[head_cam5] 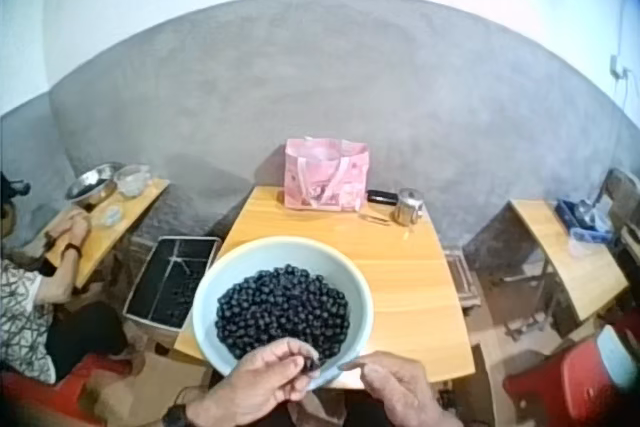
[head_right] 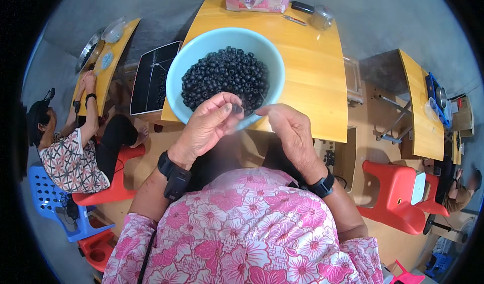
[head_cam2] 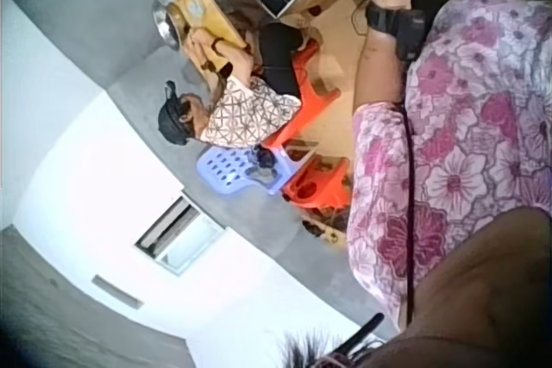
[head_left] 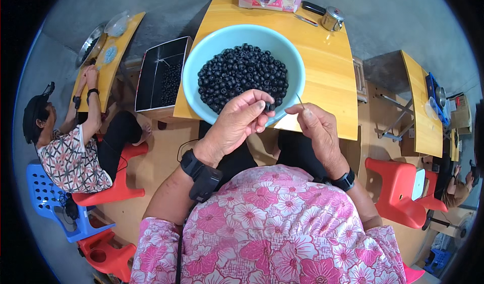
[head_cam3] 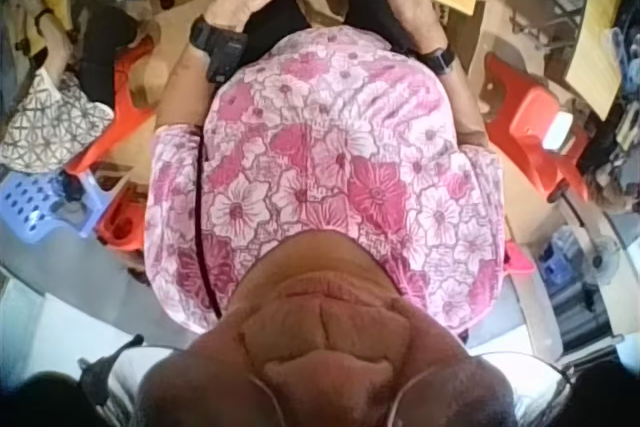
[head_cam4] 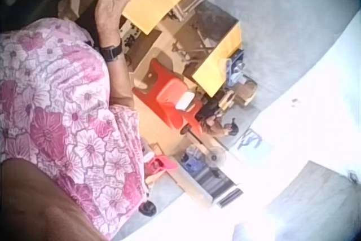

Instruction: Peeling and cleaning small black seeds from a large bowl using a small knife.

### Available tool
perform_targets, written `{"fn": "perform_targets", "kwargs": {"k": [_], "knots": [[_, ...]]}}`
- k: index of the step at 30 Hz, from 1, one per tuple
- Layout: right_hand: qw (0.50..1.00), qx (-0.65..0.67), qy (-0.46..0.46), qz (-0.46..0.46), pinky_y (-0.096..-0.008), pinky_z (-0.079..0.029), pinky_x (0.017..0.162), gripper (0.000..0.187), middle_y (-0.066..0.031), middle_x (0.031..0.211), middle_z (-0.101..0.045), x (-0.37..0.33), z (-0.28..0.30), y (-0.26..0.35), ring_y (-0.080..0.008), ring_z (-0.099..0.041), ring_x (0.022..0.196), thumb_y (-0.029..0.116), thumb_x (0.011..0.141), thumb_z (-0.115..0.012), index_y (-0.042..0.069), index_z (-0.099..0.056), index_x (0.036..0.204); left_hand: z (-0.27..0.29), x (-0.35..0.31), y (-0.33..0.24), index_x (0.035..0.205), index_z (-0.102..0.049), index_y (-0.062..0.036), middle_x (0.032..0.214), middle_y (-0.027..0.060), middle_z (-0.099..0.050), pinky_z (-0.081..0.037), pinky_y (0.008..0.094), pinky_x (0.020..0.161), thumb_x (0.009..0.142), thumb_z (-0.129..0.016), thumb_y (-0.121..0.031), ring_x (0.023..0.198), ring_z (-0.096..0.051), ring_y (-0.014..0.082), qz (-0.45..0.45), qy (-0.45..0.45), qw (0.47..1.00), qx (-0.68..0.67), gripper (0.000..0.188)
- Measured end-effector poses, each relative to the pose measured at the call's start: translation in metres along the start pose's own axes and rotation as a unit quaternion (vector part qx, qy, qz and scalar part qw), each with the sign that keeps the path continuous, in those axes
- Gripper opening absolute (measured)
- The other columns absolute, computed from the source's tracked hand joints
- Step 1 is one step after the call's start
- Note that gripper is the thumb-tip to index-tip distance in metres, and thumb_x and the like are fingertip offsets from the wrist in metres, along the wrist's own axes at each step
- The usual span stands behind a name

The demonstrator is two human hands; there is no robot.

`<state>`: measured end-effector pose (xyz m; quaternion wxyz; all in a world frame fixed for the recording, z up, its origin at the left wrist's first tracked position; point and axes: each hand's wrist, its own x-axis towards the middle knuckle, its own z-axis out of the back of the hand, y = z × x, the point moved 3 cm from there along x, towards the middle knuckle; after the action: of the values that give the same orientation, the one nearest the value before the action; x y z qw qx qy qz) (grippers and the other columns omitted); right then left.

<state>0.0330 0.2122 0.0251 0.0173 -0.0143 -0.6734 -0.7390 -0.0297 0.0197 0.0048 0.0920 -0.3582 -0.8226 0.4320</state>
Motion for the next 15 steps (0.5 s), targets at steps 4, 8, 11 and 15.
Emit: {"fn": "perform_targets", "kwargs": {"k": [4,8,11,15], "knots": [[0.999,-0.021,0.028,0.019,-0.0289,-0.047,0.086,0.023,-0.0064,0.098,-0.068,0.006,-0.017,0.013,-0.0137,-0.06,0.092,0.017,0.094,-0.058,0.0,-0.068,0.105,-0.005,-0.008,0.002,0.115,-0.056,-0.0071,0.103,0.0022,-0.061,-0.045,0.0186,0.072,0.099,-0.056,-0.019,0.094,-0.057,0.0066,-0.015,0.015,0.999,-0.031,0.02],[0.998,-0.033,0.001,0.056,-0.0278,-0.048,0.085,0.019,-0.0055,0.099,-0.068,0.004,-0.024,0.004,-0.0128,-0.06,0.092,0.01,0.091,-0.063,0.001,-0.068,0.106,-0.001,-0.014,0.015,0.117,-0.055,-0.0068,0.106,0.0032,-0.063,-0.048,0.0195,0.076,0.099,-0.056,-0.016,0.093,-0.059,0.0062,-0.01,-0.017,0.998,-0.062,0.02],[0.999,-0.016,-0.012,0.038,-0.0268,-0.049,0.083,0.02,-0.0046,0.099,-0.068,0.004,-0.025,-0.002,-0.0118,-0.06,0.091,0.006,0.086,-0.067,0.001,-0.067,0.106,-0.001,-0.019,0.023,0.117,-0.055,-0.0066,0.107,0.0027,-0.063,-0.049,0.0198,0.077,0.098,-0.056,-0.013,0.093,-0.059,0.0058,0.001,-0.034,0.997,-0.067,0.02],[0.999,0.006,-0.011,0.04,-0.0262,-0.049,0.082,0.019,-0.004,0.097,-0.068,0.007,-0.025,-0.004,-0.0111,-0.06,0.089,0.006,0.085,-0.069,0.002,-0.068,0.103,-0.004,-0.019,0.025,0.116,-0.056,-0.0056,0.104,0.0003,-0.062,-0.047,0.019,0.075,0.097,-0.056,-0.009,0.088,-0.057,0.0041,-0.032,-0.043,0.998,-0.026,0.019]]}}
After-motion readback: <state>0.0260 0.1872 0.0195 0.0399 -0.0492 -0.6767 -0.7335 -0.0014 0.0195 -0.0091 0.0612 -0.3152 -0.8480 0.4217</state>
